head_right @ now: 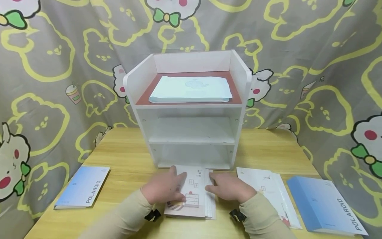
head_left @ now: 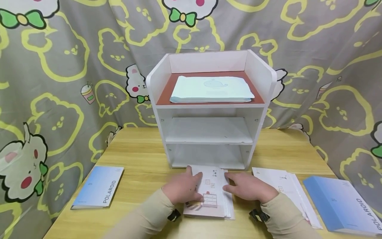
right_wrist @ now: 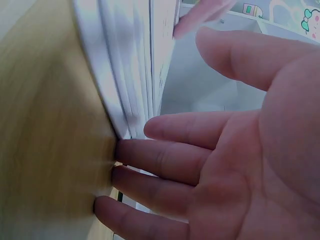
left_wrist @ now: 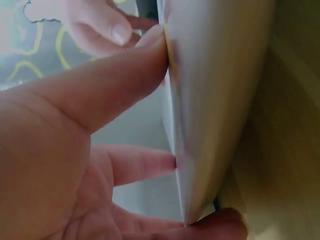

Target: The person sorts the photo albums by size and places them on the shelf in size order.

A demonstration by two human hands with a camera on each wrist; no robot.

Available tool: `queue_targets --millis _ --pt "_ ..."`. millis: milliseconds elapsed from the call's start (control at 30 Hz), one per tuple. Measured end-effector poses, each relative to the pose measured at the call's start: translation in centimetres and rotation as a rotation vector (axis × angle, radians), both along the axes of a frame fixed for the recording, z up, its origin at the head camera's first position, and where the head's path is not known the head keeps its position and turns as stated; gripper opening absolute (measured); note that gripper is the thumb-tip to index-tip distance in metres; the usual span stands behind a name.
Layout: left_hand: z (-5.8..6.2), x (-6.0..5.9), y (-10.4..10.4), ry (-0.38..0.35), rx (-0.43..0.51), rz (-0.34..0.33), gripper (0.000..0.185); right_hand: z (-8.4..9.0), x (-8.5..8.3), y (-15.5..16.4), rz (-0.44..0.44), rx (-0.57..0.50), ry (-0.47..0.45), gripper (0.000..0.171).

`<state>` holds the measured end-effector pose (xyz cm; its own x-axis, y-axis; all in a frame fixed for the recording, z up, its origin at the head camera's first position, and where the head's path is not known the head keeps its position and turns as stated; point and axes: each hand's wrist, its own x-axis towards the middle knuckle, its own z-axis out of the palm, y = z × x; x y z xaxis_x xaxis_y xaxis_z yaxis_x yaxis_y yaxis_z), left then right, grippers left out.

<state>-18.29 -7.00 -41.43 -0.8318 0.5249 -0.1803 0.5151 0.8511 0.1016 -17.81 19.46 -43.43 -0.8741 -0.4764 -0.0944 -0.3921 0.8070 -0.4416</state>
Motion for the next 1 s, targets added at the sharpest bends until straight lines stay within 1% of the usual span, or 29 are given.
queue_targets --millis 100,200,300,400,433,467,533,600,667,700,767,833,900,1000 --pt "-0.1 0.0 0.3 -0.001 0.033 0.014 0.096 0.1 -0.1 -0.2 0.002 0.009 0.009 0.058" --pt "-0.3 -0.5 -0.2 -0.020 0.122 0.038 0.091 0.3 -0.2 -0.2 -0.014 0.005 -0.004 0.061" --pt "-0.4 -1.3 -1.3 -0.053 0.266 0.075 0.084 0.4 -0.2 0.0 -0.051 -0.025 -0.027 0.061" --pt "-0.7 -2.0 -2.9 -0.082 0.401 0.126 0.080 0.4 -0.2 0.6 -0.068 -0.091 -0.053 0.059" --pt "-0.9 -2.1 -3.4 -0.102 0.441 0.147 0.079 0.4 -0.2 0.8 -0.075 -0.116 -0.061 0.059" --pt "-1.1 -2.2 -3.8 -0.140 0.479 0.160 0.078 0.3 -0.2 1.0 -0.080 -0.152 -0.077 0.059" --pt "-1.6 -2.2 -4.5 -0.245 0.547 0.174 0.073 0.2 0.0 1.4 -0.097 -0.235 -0.119 0.058" --pt "-2.2 -2.0 -4.9 -0.379 0.611 0.173 0.063 -0.1 0.3 1.7 -0.146 -0.347 -0.214 0.056" --pt "-2.7 -1.8 -4.9 -0.509 0.665 0.179 0.051 -0.3 0.6 1.9 -0.200 -0.494 -0.326 0.057" --pt "-3.0 -1.8 -4.8 -0.547 0.686 0.178 0.045 -0.4 0.8 2.0 -0.223 -0.569 -0.385 0.058" --pt "-3.4 -1.7 -4.5 -0.580 0.714 0.183 0.037 -0.6 1.2 2.1 -0.264 -0.723 -0.501 0.061" --pt "-3.6 -1.6 -4.0 -0.575 0.740 0.193 0.034 -0.8 1.5 2.1 -0.274 -0.843 -0.569 0.064" --pt "-3.8 -1.4 -3.7 -0.564 0.765 0.198 0.036 -0.9 1.8 1.9 -0.269 -0.917 -0.616 0.065" --pt "-4.2 -1.0 -3.6 -0.530 0.791 0.183 0.040 -1.1 2.2 1.6 -0.282 -0.954 -0.622 0.063"
